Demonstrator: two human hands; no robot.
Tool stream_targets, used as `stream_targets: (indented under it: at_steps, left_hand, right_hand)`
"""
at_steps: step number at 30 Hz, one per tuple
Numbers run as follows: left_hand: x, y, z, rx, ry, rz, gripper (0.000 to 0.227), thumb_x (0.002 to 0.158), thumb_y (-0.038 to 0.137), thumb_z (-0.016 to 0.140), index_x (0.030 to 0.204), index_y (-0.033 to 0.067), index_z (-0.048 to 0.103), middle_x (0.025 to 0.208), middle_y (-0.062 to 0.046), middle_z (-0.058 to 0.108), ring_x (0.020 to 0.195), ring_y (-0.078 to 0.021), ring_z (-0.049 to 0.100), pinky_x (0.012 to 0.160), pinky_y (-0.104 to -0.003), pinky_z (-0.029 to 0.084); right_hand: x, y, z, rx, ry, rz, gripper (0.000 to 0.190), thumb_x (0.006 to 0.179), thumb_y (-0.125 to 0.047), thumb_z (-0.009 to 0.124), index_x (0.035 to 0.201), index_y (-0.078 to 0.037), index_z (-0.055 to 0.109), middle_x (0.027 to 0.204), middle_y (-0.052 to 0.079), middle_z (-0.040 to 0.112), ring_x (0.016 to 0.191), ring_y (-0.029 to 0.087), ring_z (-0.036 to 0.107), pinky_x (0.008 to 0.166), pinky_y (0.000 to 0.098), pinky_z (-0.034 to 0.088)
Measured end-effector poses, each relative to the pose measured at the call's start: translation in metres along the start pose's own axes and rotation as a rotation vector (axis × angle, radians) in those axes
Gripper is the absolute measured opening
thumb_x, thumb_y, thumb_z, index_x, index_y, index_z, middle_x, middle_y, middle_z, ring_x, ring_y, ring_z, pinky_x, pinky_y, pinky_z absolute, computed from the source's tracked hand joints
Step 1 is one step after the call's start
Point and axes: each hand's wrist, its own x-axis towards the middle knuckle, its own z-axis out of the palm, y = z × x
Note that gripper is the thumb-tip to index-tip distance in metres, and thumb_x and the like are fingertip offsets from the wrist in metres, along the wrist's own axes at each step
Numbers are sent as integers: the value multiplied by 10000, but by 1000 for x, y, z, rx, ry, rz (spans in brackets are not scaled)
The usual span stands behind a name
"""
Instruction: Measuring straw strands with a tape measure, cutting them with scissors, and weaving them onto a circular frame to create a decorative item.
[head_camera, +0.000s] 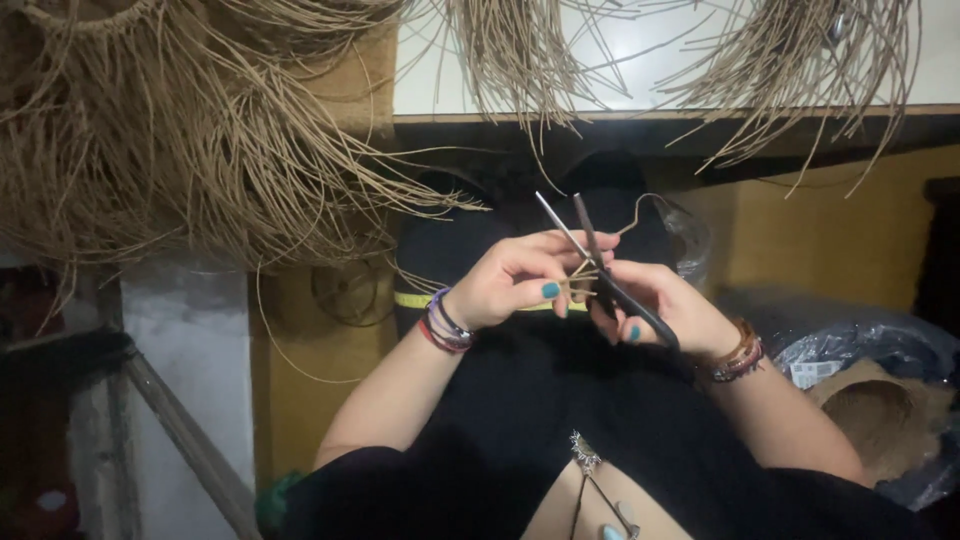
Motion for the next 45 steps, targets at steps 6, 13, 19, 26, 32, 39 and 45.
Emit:
stream_targets:
  at_steps: [6,13,19,26,32,39,45]
  left_hand:
    - [4,-6,-21,-10,16,52,264,974,230,670,802,48,754,1512,-253,507,1373,-437,526,1168,-587,396]
    - [0,7,-51,227,-10,-19,344,1082,319,536,921,74,717,1577,-228,410,1502,-438,447,1300,-562,362]
    - [9,12,-54,206,-35,-49,266,1079,193,527,940,68,716,1529,-235,484,1426,-379,543,1265,-504,440]
    - [19,19,-57,144,-10,-13,266,1047,211,571,915,51,736,1505,-252,512,1387,-413,556,1199,-538,456]
    - [24,22,-55,78,146,69,273,998,183,614,857,-7,750,1511,-277,504,1356,-450,557,1150,-564,441]
    - [25,-15,-30,274,743,158,252,1068,182,559,1062,19,752,1489,-158,510,1285,-276,595,1175,-464,409]
    - [24,-10,7,304,821,128,248,1081,234,570,1132,110,778,1486,-65,536,1332,-184,503,1208,-413,368]
  right_hand:
    - [8,-2,-7,14,63,37,380,780,-315,874,915,2,713,551,73,667,431,137,624,411,237,485]
    - [49,-61,-60,-671,175,106,710,807,-218,764,1458,-103,505,1118,59,786,917,153,801,809,286,691]
    - [117,-50,-123,-1368,543,132,417,970,-115,795,1302,22,582,1004,206,760,867,372,743,763,482,608]
    - [125,-23,-125,-1637,512,-211,114,1035,-141,712,1119,-136,789,1045,82,668,926,280,618,706,388,509]
    - [88,0,-38,-841,203,-295,156,968,-68,613,1024,-33,753,999,176,751,943,415,704,813,506,547]
    - [66,11,20,-579,473,-228,202,1006,-113,606,913,-97,784,617,12,740,602,183,732,623,298,573]
    - [60,9,38,-507,486,-301,260,1027,-151,575,858,-100,766,586,-9,723,541,138,698,566,259,566]
